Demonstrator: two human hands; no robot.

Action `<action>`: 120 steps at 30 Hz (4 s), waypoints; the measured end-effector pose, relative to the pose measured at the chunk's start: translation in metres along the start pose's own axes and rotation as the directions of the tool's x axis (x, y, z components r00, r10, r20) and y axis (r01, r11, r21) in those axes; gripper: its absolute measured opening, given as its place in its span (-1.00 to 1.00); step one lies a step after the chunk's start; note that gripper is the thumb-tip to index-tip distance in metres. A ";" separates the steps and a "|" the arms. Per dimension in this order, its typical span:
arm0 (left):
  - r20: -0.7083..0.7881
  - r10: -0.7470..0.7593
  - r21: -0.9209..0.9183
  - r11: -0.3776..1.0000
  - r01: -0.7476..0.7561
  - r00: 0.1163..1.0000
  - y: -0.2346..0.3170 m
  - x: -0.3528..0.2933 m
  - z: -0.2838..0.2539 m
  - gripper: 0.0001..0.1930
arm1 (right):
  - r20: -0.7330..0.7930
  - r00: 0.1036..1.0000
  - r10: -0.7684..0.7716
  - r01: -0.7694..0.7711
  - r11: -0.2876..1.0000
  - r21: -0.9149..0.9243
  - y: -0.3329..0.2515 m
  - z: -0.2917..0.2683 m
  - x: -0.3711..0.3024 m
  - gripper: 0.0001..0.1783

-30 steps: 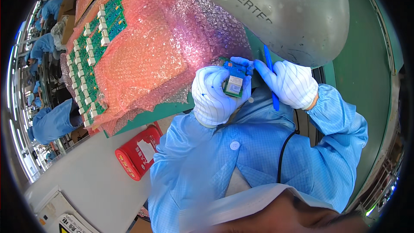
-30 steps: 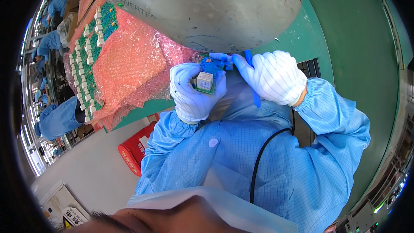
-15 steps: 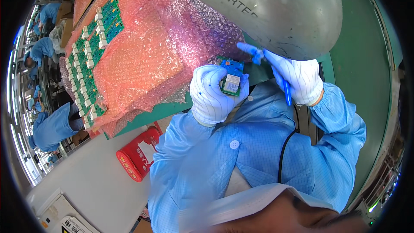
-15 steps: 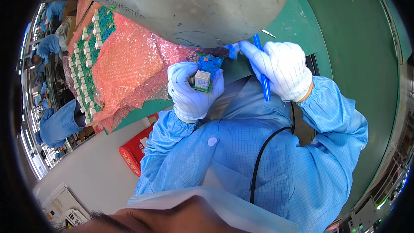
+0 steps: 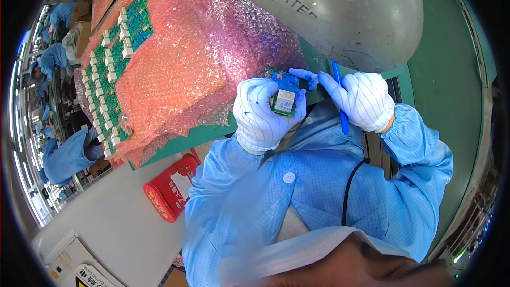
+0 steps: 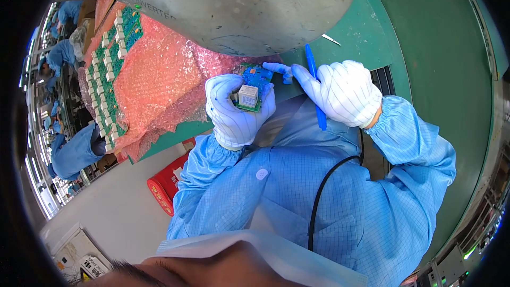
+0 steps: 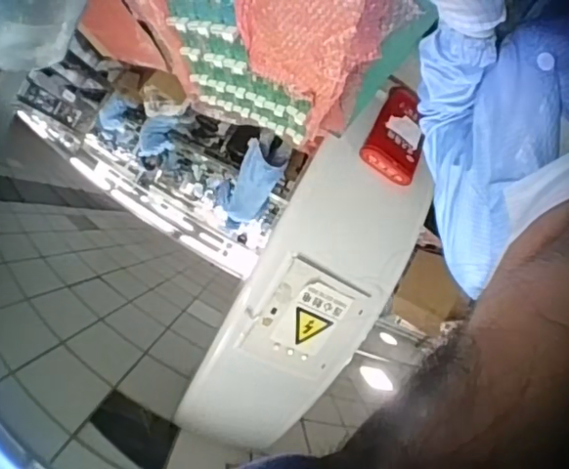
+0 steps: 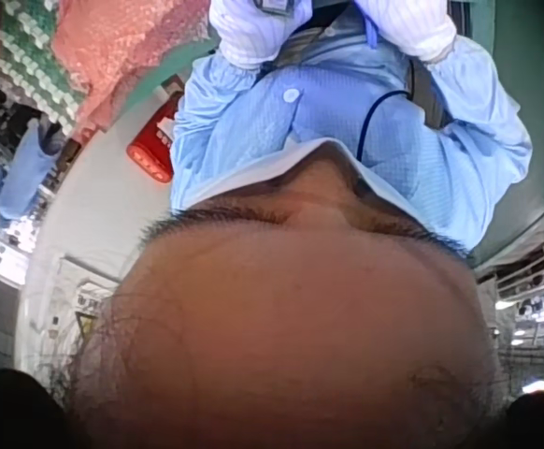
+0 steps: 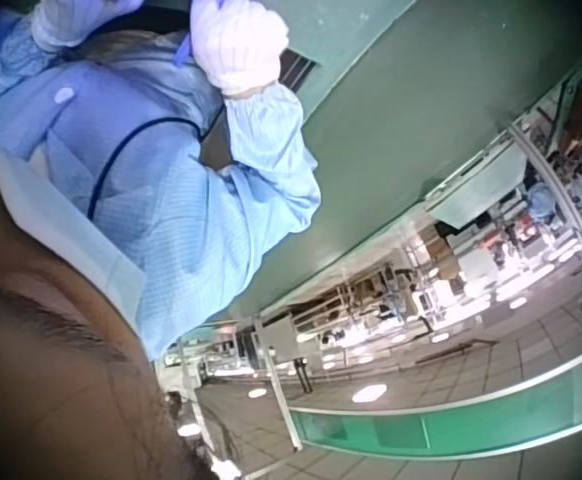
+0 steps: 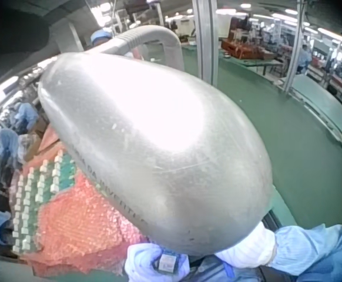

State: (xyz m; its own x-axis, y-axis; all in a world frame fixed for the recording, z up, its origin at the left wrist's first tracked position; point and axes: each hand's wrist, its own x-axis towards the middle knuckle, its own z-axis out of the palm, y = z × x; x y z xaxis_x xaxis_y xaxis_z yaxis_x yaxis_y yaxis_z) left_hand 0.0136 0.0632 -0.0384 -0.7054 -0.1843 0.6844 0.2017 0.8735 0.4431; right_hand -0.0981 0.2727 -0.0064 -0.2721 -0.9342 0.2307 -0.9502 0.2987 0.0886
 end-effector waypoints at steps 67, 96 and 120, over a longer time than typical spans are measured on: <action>-0.238 0.272 0.053 0.962 -0.267 0.932 -0.008 0.077 -0.055 -0.31 | -0.433 0.896 0.101 0.060 0.938 0.341 0.026 -0.030 0.053 -0.67; -0.046 0.292 0.064 0.955 -0.288 0.955 -0.022 0.073 -0.064 -0.24 | 0.323 0.896 0.304 -0.402 0.250 0.881 0.018 -0.044 0.067 -0.73; -0.051 0.243 0.003 0.970 -0.244 0.969 -0.026 0.070 -0.065 -0.19 | 0.300 0.826 0.477 -0.160 -0.313 0.936 -0.011 -0.036 0.107 -0.63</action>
State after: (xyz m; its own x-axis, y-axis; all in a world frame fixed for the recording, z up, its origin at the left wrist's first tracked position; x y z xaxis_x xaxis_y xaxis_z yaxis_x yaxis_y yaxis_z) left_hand 0.0032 -0.0015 0.0362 -0.5993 0.0109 0.8004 0.3652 0.8935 0.2612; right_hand -0.1117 0.1769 0.0518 -0.7235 -0.6879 -0.0583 0.1986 -0.1265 -0.9719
